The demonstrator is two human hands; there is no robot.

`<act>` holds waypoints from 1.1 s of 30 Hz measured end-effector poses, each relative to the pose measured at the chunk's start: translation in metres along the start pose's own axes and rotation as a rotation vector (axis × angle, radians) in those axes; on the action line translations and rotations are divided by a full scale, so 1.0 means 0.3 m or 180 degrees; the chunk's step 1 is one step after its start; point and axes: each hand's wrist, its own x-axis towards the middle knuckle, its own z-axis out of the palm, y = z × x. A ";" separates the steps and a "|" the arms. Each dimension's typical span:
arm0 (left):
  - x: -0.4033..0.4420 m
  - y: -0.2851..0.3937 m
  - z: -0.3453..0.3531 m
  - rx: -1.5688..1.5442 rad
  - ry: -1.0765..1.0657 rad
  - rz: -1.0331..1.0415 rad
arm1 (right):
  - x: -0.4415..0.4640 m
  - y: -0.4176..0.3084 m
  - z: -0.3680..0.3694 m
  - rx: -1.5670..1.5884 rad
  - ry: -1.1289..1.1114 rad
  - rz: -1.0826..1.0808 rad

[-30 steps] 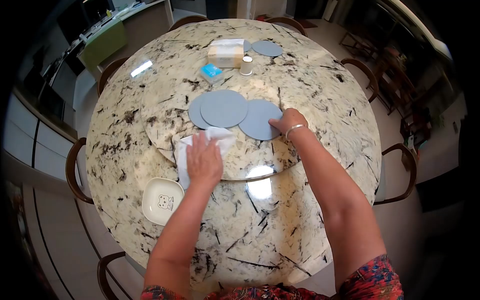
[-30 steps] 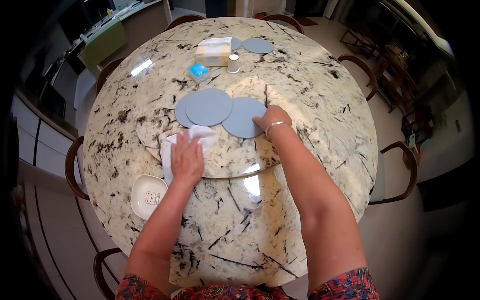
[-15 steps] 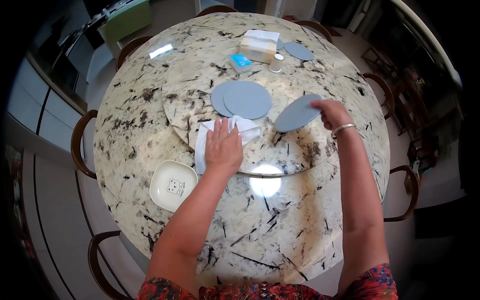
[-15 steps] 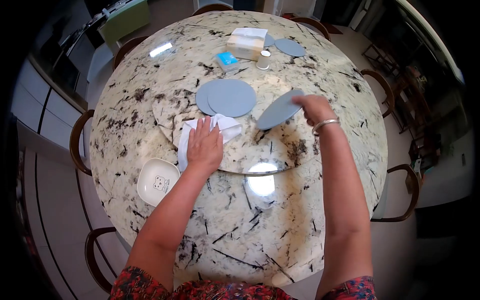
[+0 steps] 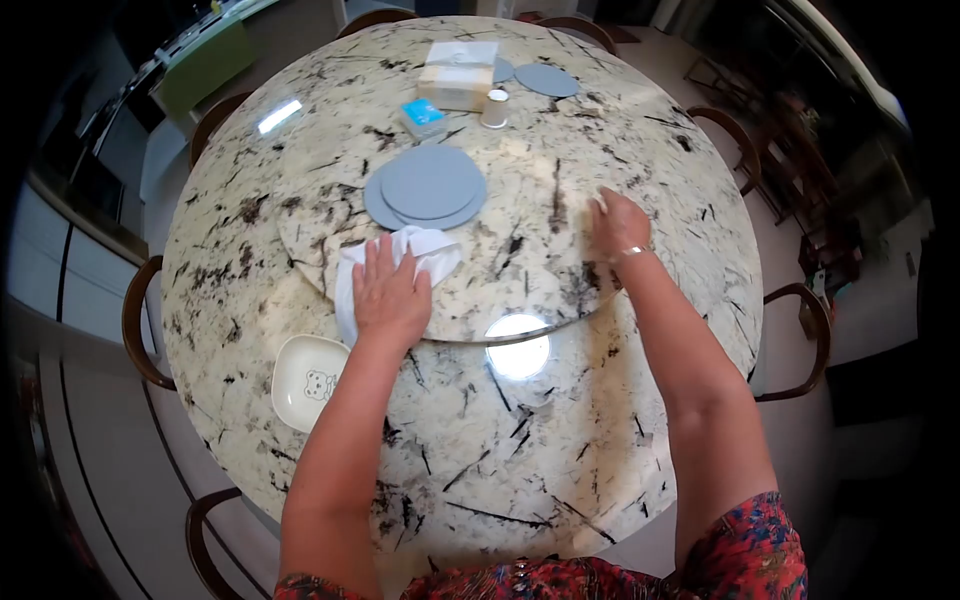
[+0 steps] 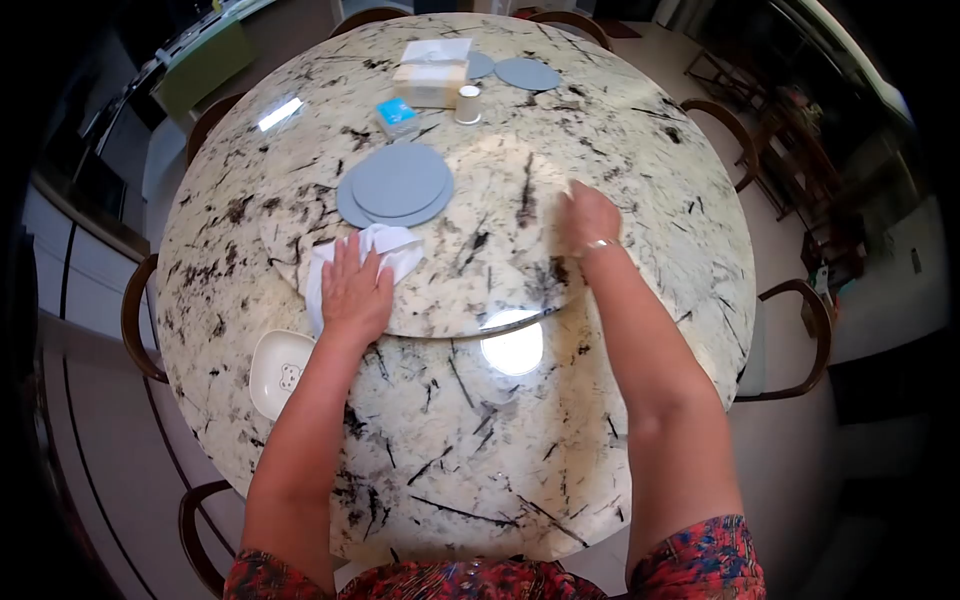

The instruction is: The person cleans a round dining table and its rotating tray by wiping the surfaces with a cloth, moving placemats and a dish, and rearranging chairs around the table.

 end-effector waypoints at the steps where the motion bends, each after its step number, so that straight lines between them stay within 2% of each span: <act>1: -0.014 0.012 0.004 0.0051 -0.0065 -0.0054 | -0.022 0.100 -0.003 -0.0247 -0.0138 0.0120; 3: -0.070 0.061 0.024 0.0307 -0.0116 0.0285 | -0.085 0.210 0.007 -0.0485 -0.0041 0.0136; 5: -0.105 0.156 0.038 -0.0051 -0.0297 0.1231 | -0.126 0.282 0.030 -0.0331 -0.0094 -0.0069; 9: 0.032 0.305 0.087 -0.0314 -0.0429 0.1760 | -0.130 0.247 0.020 -0.0524 -0.0199 -0.0006; 11: 0.149 0.365 0.144 -0.0078 -0.0379 0.1767 | -0.138 0.232 0.013 -0.0555 -0.0154 -0.0034; 13: 0.261 0.418 0.176 0.0004 -0.0341 0.1708 | -0.145 0.202 -0.005 -0.0598 -0.0698 0.0230; 15: 0.358 0.468 0.191 0.0211 -0.0354 0.1271 | -0.175 0.181 -0.006 -0.0693 -0.0659 0.0198; 19: 0.530 0.517 0.208 0.0310 -0.0378 0.0938 | -0.240 0.115 -0.019 -0.0609 -0.0617 0.0032; 21: 0.597 0.530 0.218 0.0319 -0.0222 0.0405 | -0.282 0.065 -0.046 -0.0551 -0.0526 -0.0178; 23: 0.630 0.543 0.220 0.0395 -0.0205 0.0313 | -0.318 0.028 -0.018 -0.0406 -0.0640 -0.0052; 25: 0.626 0.530 0.226 0.0360 -0.0237 0.0525 | -0.362 -0.021 -0.034 -0.0240 -0.0508 -0.0081; 28: 0.497 0.475 0.207 0.0259 -0.0690 0.1995 | -0.415 -0.042 -0.088 0.0316 -0.0427 -0.0185; 30: 0.322 0.432 0.158 0.0304 -0.0804 0.2578 | -0.429 -0.020 -0.141 0.1000 -0.0561 -0.0217; 32: 0.152 0.356 0.079 0.0001 -0.0839 0.2872 | -0.440 0.048 -0.144 0.1070 -0.0371 -0.0062; 33: 0.087 0.310 0.035 -0.0017 -0.1004 0.2752 | -0.440 0.083 -0.150 0.1122 -0.0210 0.0081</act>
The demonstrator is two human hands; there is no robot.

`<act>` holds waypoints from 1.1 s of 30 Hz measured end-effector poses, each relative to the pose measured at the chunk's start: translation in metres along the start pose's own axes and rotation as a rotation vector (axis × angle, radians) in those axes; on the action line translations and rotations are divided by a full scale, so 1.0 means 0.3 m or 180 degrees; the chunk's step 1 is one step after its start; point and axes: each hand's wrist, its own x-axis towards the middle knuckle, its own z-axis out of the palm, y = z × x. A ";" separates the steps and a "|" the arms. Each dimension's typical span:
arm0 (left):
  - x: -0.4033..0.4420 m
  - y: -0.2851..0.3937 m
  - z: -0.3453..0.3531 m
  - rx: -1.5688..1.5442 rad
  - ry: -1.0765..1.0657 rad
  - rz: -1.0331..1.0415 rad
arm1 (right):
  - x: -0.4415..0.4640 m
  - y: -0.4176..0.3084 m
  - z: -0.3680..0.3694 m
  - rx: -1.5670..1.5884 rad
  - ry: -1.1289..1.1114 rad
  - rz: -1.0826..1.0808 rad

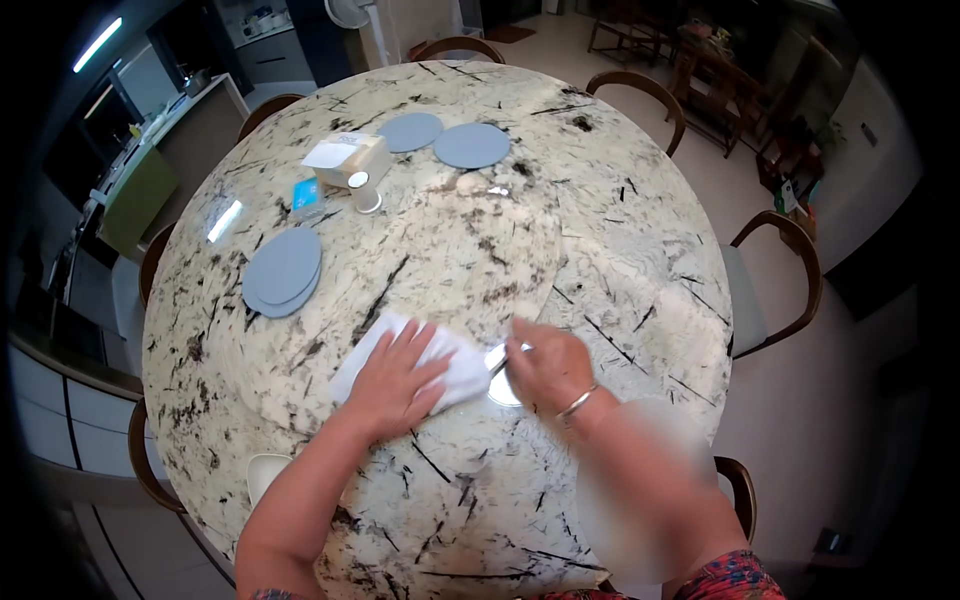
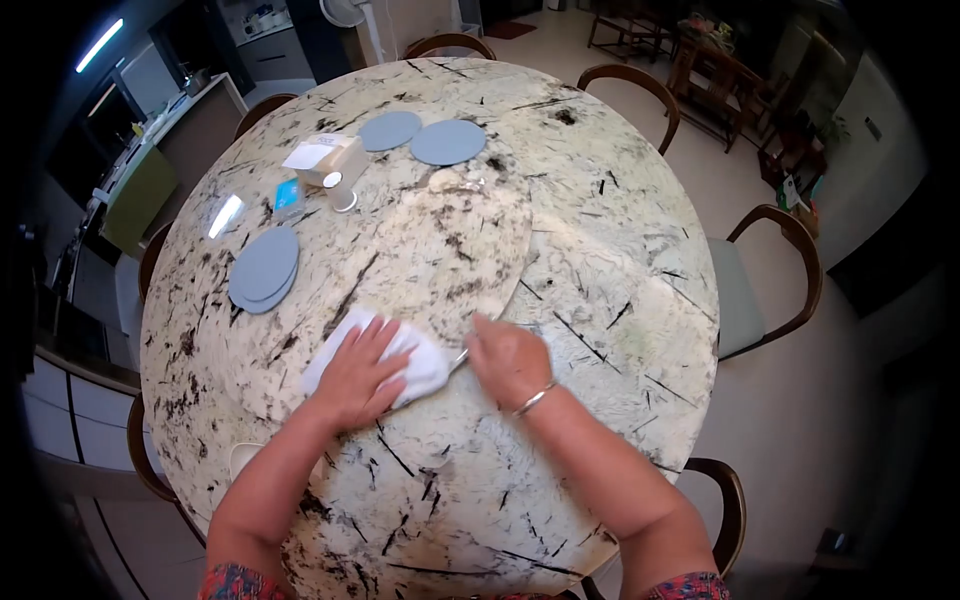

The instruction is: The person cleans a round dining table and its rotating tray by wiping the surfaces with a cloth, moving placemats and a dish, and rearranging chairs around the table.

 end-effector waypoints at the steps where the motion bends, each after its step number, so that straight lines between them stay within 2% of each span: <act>1: -0.075 0.000 -0.009 -0.0105 -0.0129 -0.0106 | 0.013 0.018 -0.033 0.0029 0.0013 0.0262; 2: -0.133 -0.022 0.001 -0.0101 -0.0117 -0.0102 | 0.035 0.040 -0.071 0.0052 0.0033 0.0528; 4: -0.215 -0.094 0.022 0.0364 0.0131 -0.1190 | 0.076 0.116 -0.111 -0.0058 0.0159 0.0561; 6: -0.199 -0.196 0.042 0.0386 0.0629 -0.2280 | 0.119 0.156 -0.148 -0.0053 0.0151 0.1001; 7: -0.156 -0.228 0.061 0.0386 0.0622 -0.2294 | 0.137 0.187 -0.151 -0.0048 0.0137 0.0997; 9: -0.055 -0.294 0.058 0.0429 0.0819 -0.3171 | 0.180 0.230 -0.126 -0.0306 0.0219 0.1035; 11: 0.064 -0.155 0.001 0.0120 0.0661 -0.2442 | 0.212 0.203 -0.104 -0.0492 0.0166 0.0847; 13: 0.144 -0.006 0.024 0.0173 0.0135 -0.1635 | 0.215 0.180 -0.067 -0.0922 0.0050 0.0432; 15: 0.093 0.148 0.048 0.0250 0.0122 -0.0939 | 0.212 0.146 -0.038 -0.1127 -0.0222 0.0305; 18: -0.073 0.141 0.056 0.0195 0.0121 -0.0964 | 0.165 0.083 -0.009 -0.1531 -0.0626 0.0176; 19: -0.099 0.090 0.020 0.0323 -0.0245 -0.1408 | 0.145 0.060 -0.006 -0.1734 -0.0772 0.0166; 21: -0.155 -0.098 0.039 0.0592 0.0035 -0.2253 | 0.096 0.013 0.007 -0.1729 -0.0795 0.0003; 22: -0.168 -0.199 0.044 0.0446 0.0522 -0.2558 | 0.073 -0.010 0.008 -0.1741 -0.0809 -0.0154; 25: -0.023 -0.346 -0.012 0.0358 0.0656 -0.3404 | 0.011 -0.093 0.026 -0.1649 -0.0897 -0.0226; 27: 0.100 -0.332 -0.005 0.0176 0.0758 -0.2826 | 0.020 -0.162 -0.010 -0.1485 -0.1190 -0.0109; 28: 0.152 -0.292 0.009 0.0277 0.0619 -0.2476 | 0.038 -0.155 -0.020 -0.1531 -0.1190 -0.0098; 29: 0.186 -0.253 0.048 0.0224 0.0680 -0.2158 | 0.064 -0.140 -0.033 -0.1144 -0.1104 0.0142; 30: 0.189 -0.199 0.055 0.0204 0.0681 -0.2146 | 0.093 -0.121 -0.043 -0.0741 -0.0998 0.0379; 32: 0.151 -0.105 0.059 0.0147 0.0719 -0.1609 | 0.164 -0.025 -0.026 -0.0591 -0.0309 0.0777; 33: 0.132 -0.096 0.066 0.0155 0.0708 -0.1596 | 0.202 0.005 -0.032 -0.0573 -0.0069 0.0937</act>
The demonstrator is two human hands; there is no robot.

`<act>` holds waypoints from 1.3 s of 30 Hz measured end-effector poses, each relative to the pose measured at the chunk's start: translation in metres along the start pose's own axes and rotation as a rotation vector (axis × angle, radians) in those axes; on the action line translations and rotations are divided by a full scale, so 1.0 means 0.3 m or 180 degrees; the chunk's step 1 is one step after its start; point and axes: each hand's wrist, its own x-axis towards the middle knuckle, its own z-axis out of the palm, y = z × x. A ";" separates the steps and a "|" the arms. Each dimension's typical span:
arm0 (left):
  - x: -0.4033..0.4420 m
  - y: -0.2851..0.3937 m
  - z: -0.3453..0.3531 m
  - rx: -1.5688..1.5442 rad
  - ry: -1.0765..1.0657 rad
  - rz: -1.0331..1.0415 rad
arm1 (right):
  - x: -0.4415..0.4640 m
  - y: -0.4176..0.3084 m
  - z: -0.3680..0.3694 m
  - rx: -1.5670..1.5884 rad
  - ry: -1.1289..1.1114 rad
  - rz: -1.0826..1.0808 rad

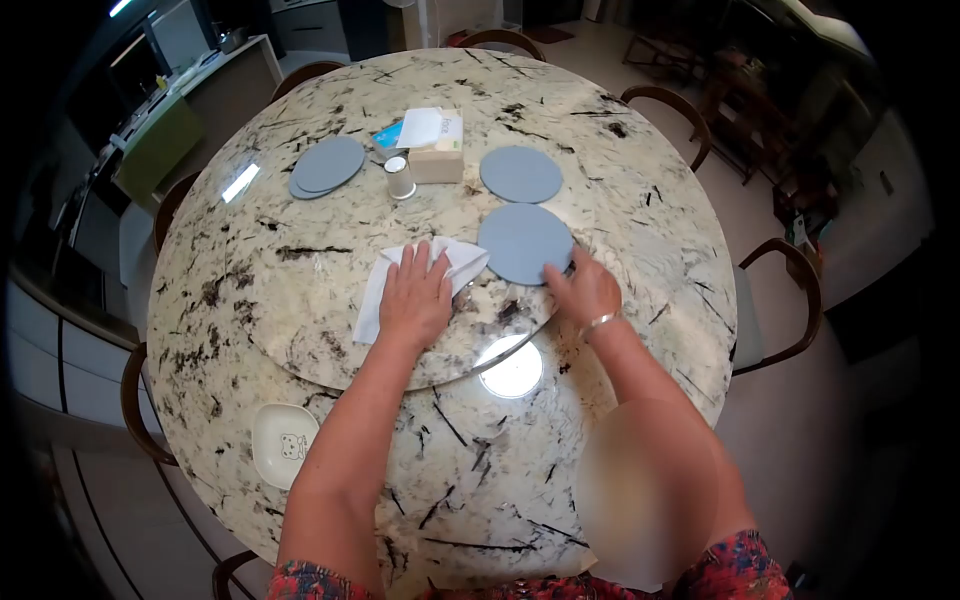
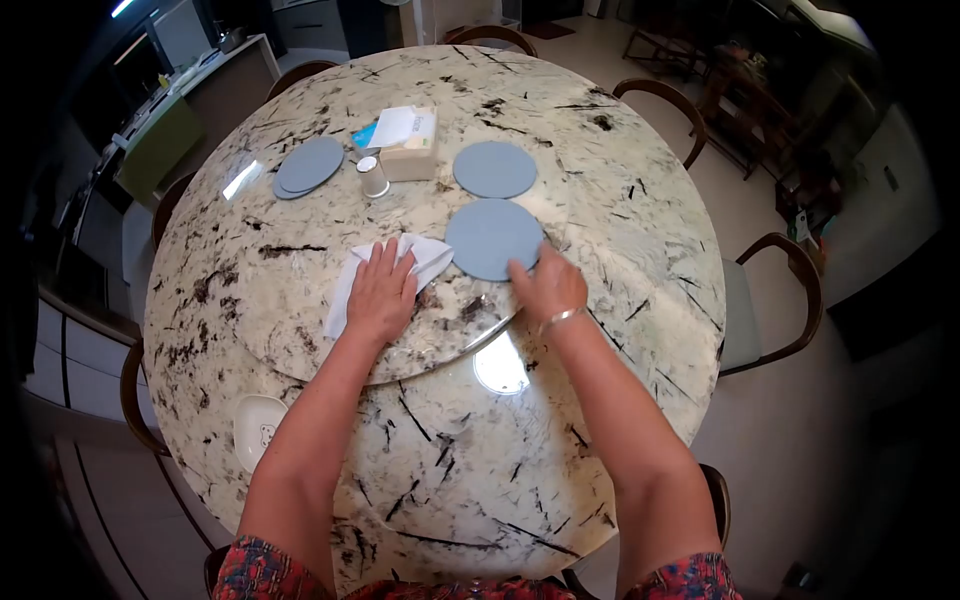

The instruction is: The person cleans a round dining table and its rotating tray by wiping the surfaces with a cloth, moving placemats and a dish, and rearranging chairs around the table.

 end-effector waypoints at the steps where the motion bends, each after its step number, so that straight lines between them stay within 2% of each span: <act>1: -0.019 -0.009 -0.003 -0.0037 0.0050 -0.0017 | 0.036 0.010 0.008 0.0011 0.0013 0.0001; 3: -0.039 -0.028 -0.020 -0.0075 0.0118 -0.0026 | 0.077 -0.006 -0.003 0.0017 -0.0177 0.0501; 5: -0.055 -0.044 -0.032 -0.0064 0.0106 -0.0074 | 0.075 -0.032 0.012 0.0081 -0.0296 0.0595; 7: -0.065 -0.055 -0.040 -0.0098 0.0096 -0.0106 | 0.069 -0.055 0.027 0.0467 -0.0820 0.0934; 9: -0.068 -0.073 -0.052 -0.0106 0.0106 -0.0155 | 0.059 -0.086 0.008 0.0429 -0.0927 0.0942; 11: -0.077 -0.094 -0.060 -0.0103 0.0034 -0.0115 | 0.057 -0.098 0.005 0.0623 -0.1379 0.1134; 12: -0.083 -0.105 -0.062 -0.0117 0.0038 -0.0131 | 0.056 -0.076 0.036 0.1064 -0.1281 0.1081; 13: -0.087 -0.116 -0.065 -0.0156 0.0084 -0.0081 | 0.063 -0.068 0.052 0.1052 -0.1286 0.1075; 15: -0.087 -0.132 -0.071 -0.0189 0.0135 -0.0035 | 0.077 -0.070 0.062 0.1832 -0.1345 0.0369; 18: -0.096 -0.159 -0.072 -0.0212 0.0141 0.0031 | 0.156 -0.121 0.038 0.2214 -0.1034 0.0021; 21: -0.096 -0.181 -0.077 -0.0160 0.0158 0.0134 | 0.270 -0.153 -0.059 0.2464 -0.0881 0.0209; 24: -0.093 -0.195 -0.084 -0.0183 -0.0007 0.0087 | 0.386 -0.036 -0.009 0.1980 -0.0962 0.0589; 26: -0.087 -0.205 -0.084 0.0215 0.0257 -0.0806 | 0.396 0.031 0.019 0.0185 -0.0678 0.0490; 27: -0.078 -0.221 -0.089 0.0206 0.0248 -0.0833 | 0.367 0.051 0.038 0.0172 -0.0700 0.0475; 29: -0.021 -0.251 -0.110 0.0262 0.0265 -0.1855 | 0.286 0.101 0.068 -0.0160 0.0088 -0.0364; 31: 0.049 -0.257 -0.083 0.0233 0.0341 -0.2017 | 0.228 0.096 0.094 -0.0476 0.0078 -0.0466; 33: 0.126 -0.247 -0.010 0.0185 0.0404 -0.1313 | 0.202 0.074 0.110 -0.0754 0.0022 -0.0594; 35: 0.159 -0.102 -0.018 0.0005 0.0182 -0.0351 | 0.197 0.055 0.104 -0.1181 -0.0298 -0.0487; 37: 0.157 0.021 0.039 -0.0095 0.0441 0.0263 | 0.193 0.077 0.120 -0.1251 -0.0311 -0.0462; 39: 0.061 0.111 0.008 -0.0137 0.0044 0.0564 | 0.201 0.083 0.131 -0.1254 -0.0340 -0.0527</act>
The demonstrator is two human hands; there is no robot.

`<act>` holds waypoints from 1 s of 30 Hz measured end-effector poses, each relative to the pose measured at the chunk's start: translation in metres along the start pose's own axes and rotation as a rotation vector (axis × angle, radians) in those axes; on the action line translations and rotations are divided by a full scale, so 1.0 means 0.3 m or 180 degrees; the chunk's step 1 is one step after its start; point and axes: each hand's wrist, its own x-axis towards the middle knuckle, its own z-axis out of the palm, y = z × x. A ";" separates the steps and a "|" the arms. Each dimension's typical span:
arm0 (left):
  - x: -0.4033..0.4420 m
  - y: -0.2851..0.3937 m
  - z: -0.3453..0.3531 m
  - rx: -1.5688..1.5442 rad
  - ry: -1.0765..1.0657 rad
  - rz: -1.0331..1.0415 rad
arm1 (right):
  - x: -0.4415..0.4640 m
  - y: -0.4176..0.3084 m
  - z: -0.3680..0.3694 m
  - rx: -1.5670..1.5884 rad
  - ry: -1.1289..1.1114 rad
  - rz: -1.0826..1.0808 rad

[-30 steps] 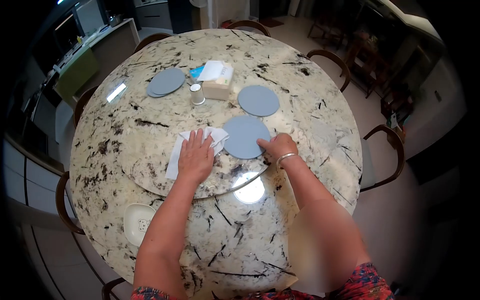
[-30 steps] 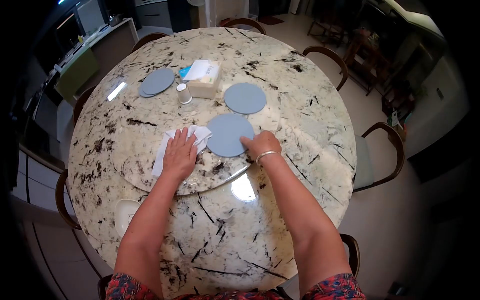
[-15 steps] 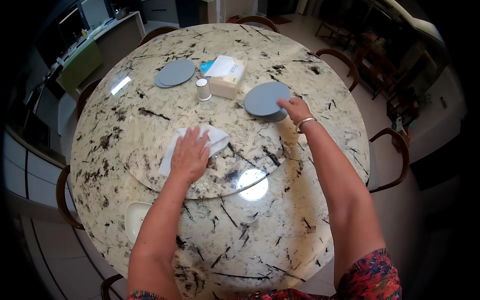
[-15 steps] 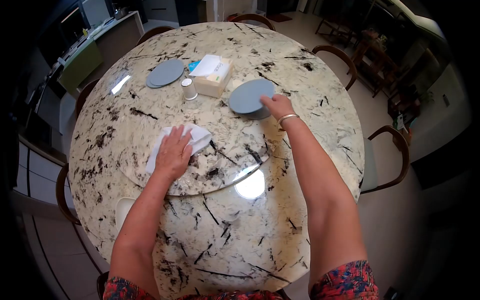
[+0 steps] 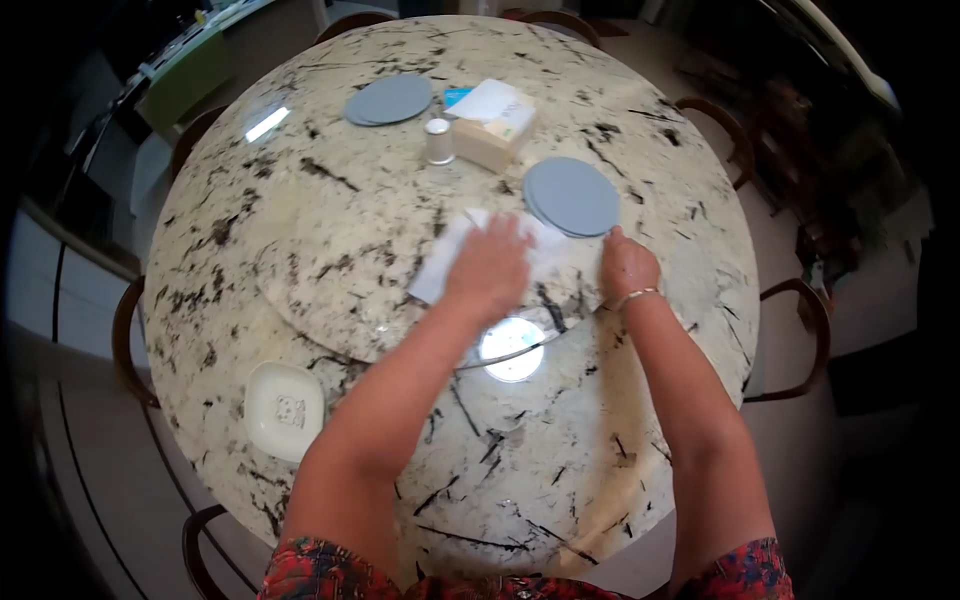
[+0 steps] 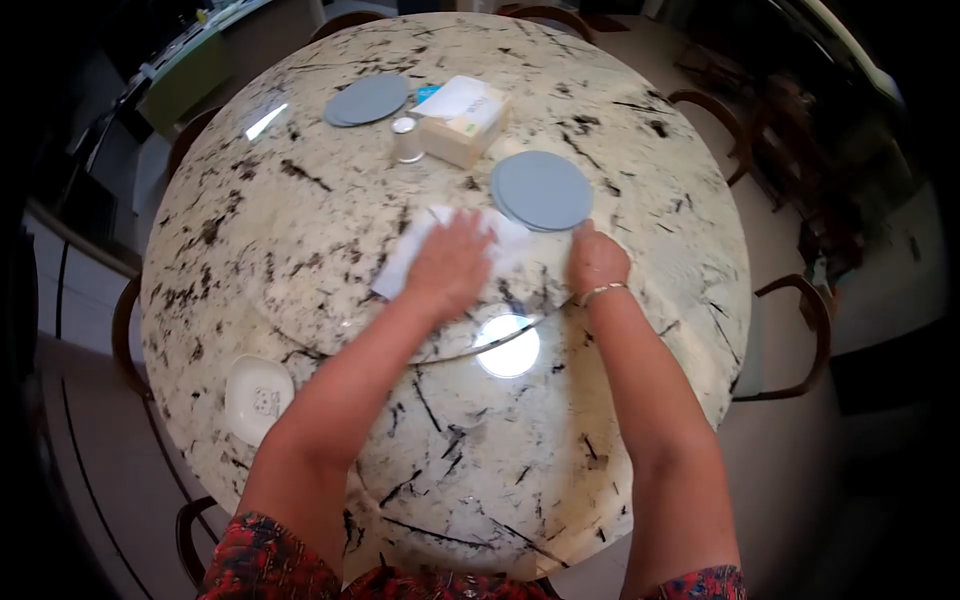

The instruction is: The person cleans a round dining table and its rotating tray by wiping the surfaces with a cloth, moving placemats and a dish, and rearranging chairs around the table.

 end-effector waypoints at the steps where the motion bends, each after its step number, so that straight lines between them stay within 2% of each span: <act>1: -0.073 0.018 0.033 -0.0032 0.0348 0.0240 | -0.010 0.011 0.005 0.0018 0.0072 -0.0030; 3: -0.236 0.019 0.014 -0.0028 0.0858 0.0510 | -0.025 -0.013 0.005 0.0116 0.0117 -0.0127; 4: -0.268 -0.017 -0.042 0.0027 0.0825 0.0468 | -0.037 -0.023 -0.009 0.0053 0.0085 -0.0038; 6: -0.290 -0.111 -0.187 -0.0261 -0.0601 -0.1086 | -0.056 -0.042 -0.004 -0.0004 0.0054 0.0075; 8: -0.314 -0.341 -0.185 0.1182 -0.0388 -0.1679 | -0.083 -0.052 0.014 0.0060 0.0178 0.0082; 9: -0.325 -0.484 -0.158 0.0727 0.0277 -0.2358 | -0.100 -0.065 0.022 -0.0004 0.0229 0.0033; 11: -0.293 -0.609 -0.170 0.0717 0.0403 -0.3022 | -0.146 -0.119 0.000 0.0165 0.0115 0.0155; 12: -0.276 -0.578 -0.163 0.0661 0.0425 -0.2988 | -0.178 -0.149 0.004 0.0218 0.0384 0.0132; 14: -0.237 -0.463 -0.131 0.0548 0.0087 -0.2344 | -0.204 -0.165 0.035 0.0309 0.0147 0.0175; 16: -0.280 -0.288 -0.058 0.0424 0.0105 -0.1696 | -0.269 -0.227 0.007 0.0327 0.0236 0.0083; 19: -0.395 -0.056 -0.052 0.0220 -0.0016 -0.1077 | -0.322 -0.276 -0.004 0.0468 -0.0226 0.0008; 23: -0.477 0.018 -0.073 -0.0089 -0.0049 -0.0430 | -0.411 -0.255 -0.055 0.1061 -0.0095 -0.0136; 25: -0.486 0.023 -0.080 -0.0397 0.0002 -0.0031 | -0.433 -0.208 -0.041 0.1757 0.0572 -0.0272; 28: -0.432 0.069 -0.069 -0.0713 -0.0104 0.0363 | -0.401 -0.115 -0.056 0.1610 0.0534 0.0143; 30: -0.380 0.123 -0.054 -0.0761 -0.0101 0.0552 | -0.386 -0.066 -0.045 0.1627 0.0640 0.0093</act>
